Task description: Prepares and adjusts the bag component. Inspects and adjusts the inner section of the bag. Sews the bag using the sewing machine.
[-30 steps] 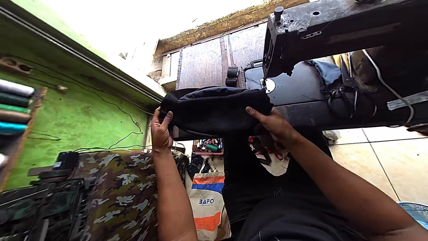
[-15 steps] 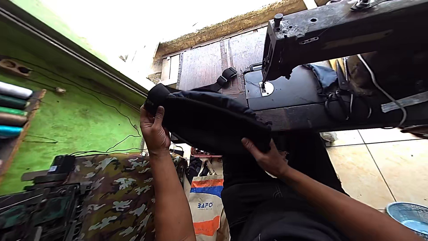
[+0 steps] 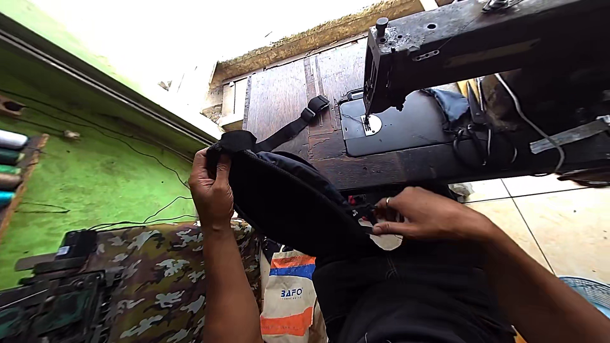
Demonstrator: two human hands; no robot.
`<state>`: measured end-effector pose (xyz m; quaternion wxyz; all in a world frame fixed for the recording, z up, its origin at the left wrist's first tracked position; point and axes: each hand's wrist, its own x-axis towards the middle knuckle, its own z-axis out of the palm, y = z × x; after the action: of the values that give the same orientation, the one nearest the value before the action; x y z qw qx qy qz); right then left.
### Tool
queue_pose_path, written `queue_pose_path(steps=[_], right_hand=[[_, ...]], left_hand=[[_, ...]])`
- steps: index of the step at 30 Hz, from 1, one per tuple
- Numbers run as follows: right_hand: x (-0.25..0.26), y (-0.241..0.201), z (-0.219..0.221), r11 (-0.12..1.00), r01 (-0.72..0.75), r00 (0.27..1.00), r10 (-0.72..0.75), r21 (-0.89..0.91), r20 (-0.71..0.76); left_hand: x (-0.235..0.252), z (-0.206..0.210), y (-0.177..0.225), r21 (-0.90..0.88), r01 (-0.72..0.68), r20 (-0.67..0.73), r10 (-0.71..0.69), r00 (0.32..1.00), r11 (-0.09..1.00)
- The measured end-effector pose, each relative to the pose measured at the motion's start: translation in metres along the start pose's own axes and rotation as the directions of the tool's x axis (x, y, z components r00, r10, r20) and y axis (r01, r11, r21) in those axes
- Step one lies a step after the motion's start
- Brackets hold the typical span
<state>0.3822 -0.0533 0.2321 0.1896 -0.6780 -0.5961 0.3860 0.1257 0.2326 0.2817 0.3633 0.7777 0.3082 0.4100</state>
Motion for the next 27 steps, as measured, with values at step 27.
queue_pose_path(steps=[27], right_hand=[[0.062, 0.041, 0.008, 0.943, 0.167, 0.632, -0.327, -0.289, -0.703]], left_hand=[[0.042, 0.096, 0.024, 0.236, -0.868, 0.652, 0.591, 0.475, 0.437]])
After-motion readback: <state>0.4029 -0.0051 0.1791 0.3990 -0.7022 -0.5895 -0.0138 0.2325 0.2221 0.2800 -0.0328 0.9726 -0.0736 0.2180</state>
